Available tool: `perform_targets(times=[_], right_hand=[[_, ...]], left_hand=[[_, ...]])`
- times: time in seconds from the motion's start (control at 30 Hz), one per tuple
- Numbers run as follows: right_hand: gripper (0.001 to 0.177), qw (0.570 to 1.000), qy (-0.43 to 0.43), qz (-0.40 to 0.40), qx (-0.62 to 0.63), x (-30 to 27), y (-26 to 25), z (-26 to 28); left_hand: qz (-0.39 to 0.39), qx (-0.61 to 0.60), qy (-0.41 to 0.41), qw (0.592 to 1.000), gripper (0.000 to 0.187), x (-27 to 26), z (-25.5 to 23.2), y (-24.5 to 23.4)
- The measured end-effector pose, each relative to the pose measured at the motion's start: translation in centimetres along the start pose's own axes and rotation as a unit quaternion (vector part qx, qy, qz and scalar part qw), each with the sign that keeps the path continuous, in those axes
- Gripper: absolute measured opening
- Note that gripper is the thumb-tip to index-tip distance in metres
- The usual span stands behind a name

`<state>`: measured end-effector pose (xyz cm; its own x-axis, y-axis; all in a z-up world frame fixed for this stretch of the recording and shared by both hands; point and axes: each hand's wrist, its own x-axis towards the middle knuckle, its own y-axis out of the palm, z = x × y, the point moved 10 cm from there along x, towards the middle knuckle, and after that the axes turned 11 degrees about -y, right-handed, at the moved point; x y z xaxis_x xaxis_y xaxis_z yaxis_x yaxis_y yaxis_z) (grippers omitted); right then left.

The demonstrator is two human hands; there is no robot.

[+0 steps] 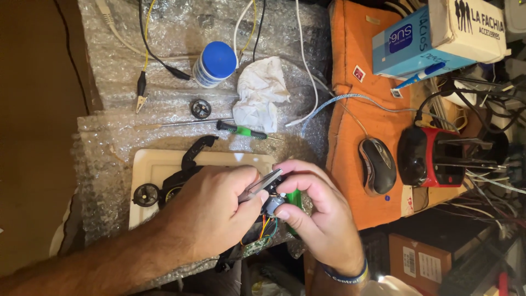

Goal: Repairing a handheld electronic device by manipulating internal components and wires using tools

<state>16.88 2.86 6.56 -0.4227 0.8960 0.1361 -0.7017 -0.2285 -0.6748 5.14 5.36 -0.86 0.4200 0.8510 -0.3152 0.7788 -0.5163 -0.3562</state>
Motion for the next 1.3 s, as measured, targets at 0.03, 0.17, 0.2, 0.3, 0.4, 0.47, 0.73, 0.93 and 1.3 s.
perform_targets(times=[0.03,0.17,0.2,0.3,0.4,0.47,0.73,0.93,1.3], right_hand=[[0.024,1.0,-0.002,0.006,0.004,0.1,0.1,0.0],[0.025,1.0,-0.005,0.013,0.008,0.2,0.2,0.0],[0.024,1.0,-0.007,0.013,0.01,0.2,0.2,0.1],[0.019,1.0,-0.003,0.008,0.019,0.1,0.1,0.1],[0.017,1.0,-0.002,0.005,0.001,0.2,0.1,0.1],[0.017,1.0,-0.005,0.006,-0.026,0.2,0.0,0.3],[0.015,0.996,-0.065,-0.05,0.029,-1.5,-1.2,0.9],[0.01,0.96,0.013,-0.162,0.229,-4.9,-1.1,-3.1],[0.023,0.981,0.149,-0.058,-0.115,-3.7,0.2,-5.0]], left_hand=[[-0.001,0.004,-0.006,1.0,0.032,0.0,0.1,0.0],[-0.004,-0.002,0.003,1.0,0.034,0.0,0.2,-0.1],[-0.001,-0.003,-0.001,1.0,0.034,0.0,0.2,-0.2],[-0.002,-0.013,-0.011,1.0,0.036,0.1,0.5,-0.5],[0.0,-0.014,-0.015,1.0,0.036,0.1,0.6,-0.7],[0.007,-0.008,-0.013,1.0,0.034,0.0,0.7,-0.4],[-0.002,-0.017,-0.027,0.999,0.036,0.3,1.6,-0.5],[0.018,-0.001,-0.102,0.995,0.035,0.5,2.8,-0.8],[0.009,0.007,-0.098,0.995,0.038,1.0,3.3,-0.8]])
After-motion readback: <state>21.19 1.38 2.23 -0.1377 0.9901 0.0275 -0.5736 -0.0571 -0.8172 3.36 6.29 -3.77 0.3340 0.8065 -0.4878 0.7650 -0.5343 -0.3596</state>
